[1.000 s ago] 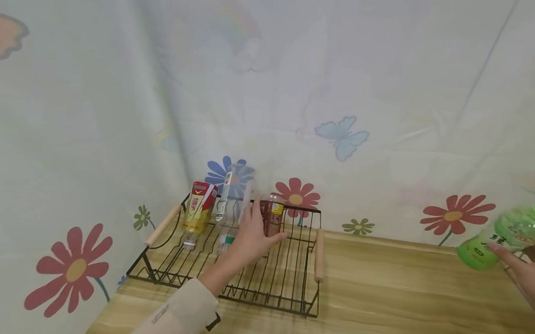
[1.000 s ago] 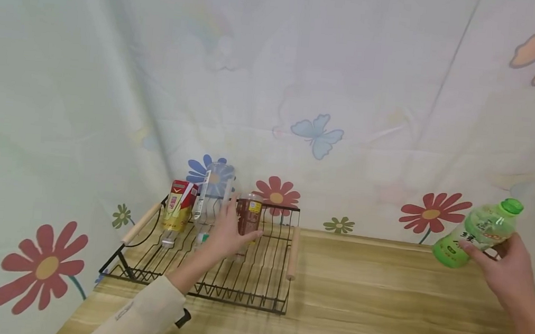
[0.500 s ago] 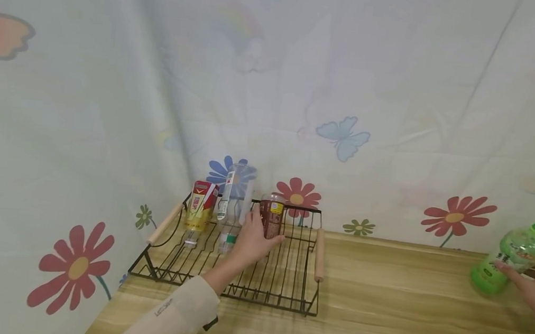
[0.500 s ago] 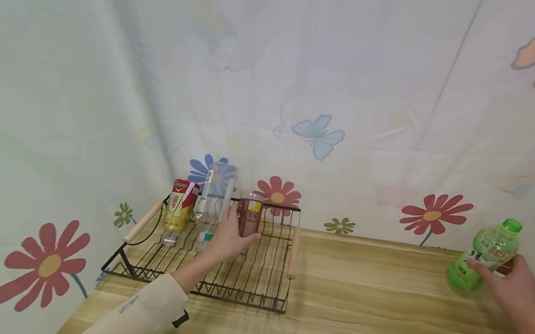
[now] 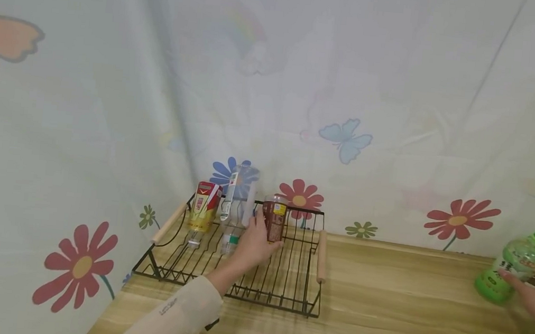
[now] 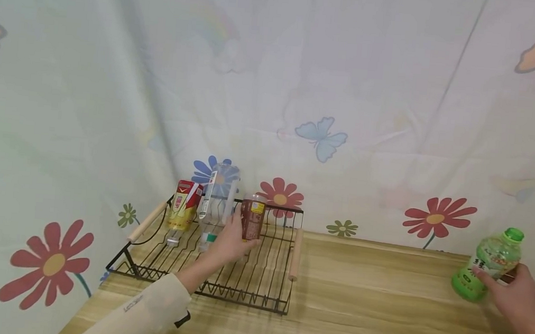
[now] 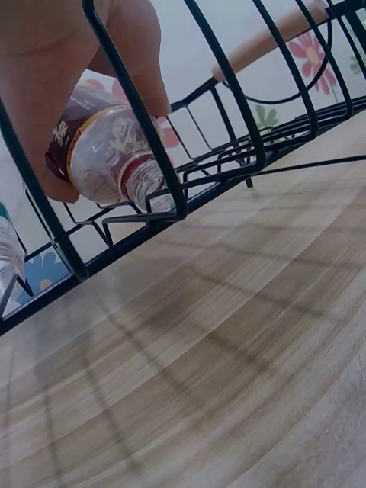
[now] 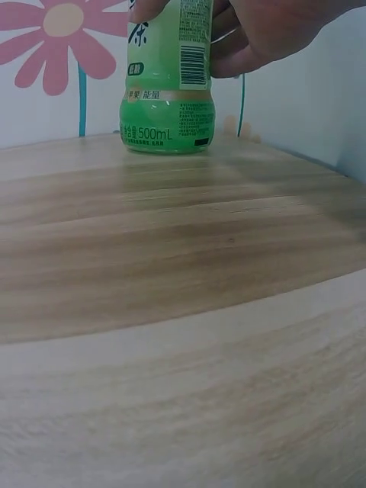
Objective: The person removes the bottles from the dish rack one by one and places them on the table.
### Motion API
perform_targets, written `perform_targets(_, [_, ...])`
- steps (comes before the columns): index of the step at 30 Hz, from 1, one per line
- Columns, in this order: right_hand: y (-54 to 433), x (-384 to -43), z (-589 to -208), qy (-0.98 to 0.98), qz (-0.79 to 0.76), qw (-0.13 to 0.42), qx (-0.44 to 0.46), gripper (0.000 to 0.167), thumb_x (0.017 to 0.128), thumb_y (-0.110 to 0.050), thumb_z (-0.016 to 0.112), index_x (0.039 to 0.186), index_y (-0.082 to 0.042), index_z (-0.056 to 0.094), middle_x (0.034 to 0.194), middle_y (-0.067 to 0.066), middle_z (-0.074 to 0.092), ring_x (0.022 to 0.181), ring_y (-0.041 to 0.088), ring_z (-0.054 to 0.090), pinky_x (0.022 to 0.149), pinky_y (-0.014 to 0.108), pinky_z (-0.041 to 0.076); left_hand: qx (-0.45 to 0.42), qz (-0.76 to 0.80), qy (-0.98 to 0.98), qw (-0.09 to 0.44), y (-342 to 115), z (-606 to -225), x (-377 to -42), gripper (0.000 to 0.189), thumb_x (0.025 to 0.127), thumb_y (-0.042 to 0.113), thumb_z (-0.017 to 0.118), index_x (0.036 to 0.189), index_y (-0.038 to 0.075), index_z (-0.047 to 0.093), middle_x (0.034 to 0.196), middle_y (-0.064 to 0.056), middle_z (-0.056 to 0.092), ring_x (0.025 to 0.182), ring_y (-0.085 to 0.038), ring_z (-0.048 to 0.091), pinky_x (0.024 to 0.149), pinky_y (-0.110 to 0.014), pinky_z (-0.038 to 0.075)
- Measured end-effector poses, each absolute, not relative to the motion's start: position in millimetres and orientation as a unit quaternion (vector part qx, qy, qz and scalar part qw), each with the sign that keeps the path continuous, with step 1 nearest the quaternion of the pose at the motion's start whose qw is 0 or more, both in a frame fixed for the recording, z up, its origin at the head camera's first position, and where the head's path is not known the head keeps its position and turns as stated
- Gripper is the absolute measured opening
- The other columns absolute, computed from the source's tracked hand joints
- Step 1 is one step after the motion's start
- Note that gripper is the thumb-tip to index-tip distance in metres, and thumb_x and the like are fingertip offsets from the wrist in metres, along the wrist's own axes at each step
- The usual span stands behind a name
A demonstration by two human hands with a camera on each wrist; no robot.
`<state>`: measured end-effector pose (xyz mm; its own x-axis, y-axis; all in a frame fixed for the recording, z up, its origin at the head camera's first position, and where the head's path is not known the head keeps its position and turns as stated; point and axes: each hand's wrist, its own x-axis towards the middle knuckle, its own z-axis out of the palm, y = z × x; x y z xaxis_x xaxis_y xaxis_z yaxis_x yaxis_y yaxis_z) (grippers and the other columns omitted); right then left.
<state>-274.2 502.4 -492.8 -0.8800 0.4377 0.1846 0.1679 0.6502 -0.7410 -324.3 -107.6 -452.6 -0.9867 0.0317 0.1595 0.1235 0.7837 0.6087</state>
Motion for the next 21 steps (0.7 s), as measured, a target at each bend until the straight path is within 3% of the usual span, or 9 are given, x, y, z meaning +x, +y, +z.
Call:
perform_targets(12, [510.2,-279.3,-497.6,-0.904,0.358,0.154,-0.175,0.083,0.107,-0.035,0.061,0.149,0.024,0.019,0.141,0.052,0.029,0.128,0.069,0.034,0.102,0.079,0.034,-0.024,-0.345,-0.937,0.049,-108.0,-450.1,-329.8,0.107,0.098,0.038,0.079,0.165,-0.008,0.01,0.161,-0.039,0.031,0.139,-0.054,0.047,0.109,-0.062,0.046])
perform_targets(21, [511.6,-282.1,-498.2,-0.904,0.359,0.146,-0.181,0.088,0.106,-0.036,0.062,0.151,0.023,0.015,0.144,0.052,0.026,0.129,0.069,0.033,0.103,0.078,0.035,-0.026,-0.366,-0.929,0.052,-110.3,-450.6,-327.7,0.103,0.098,0.037,0.079,0.164,-0.009,0.016,0.156,-0.037,0.038,0.133,-0.051,0.053,0.105,-0.061,0.05])
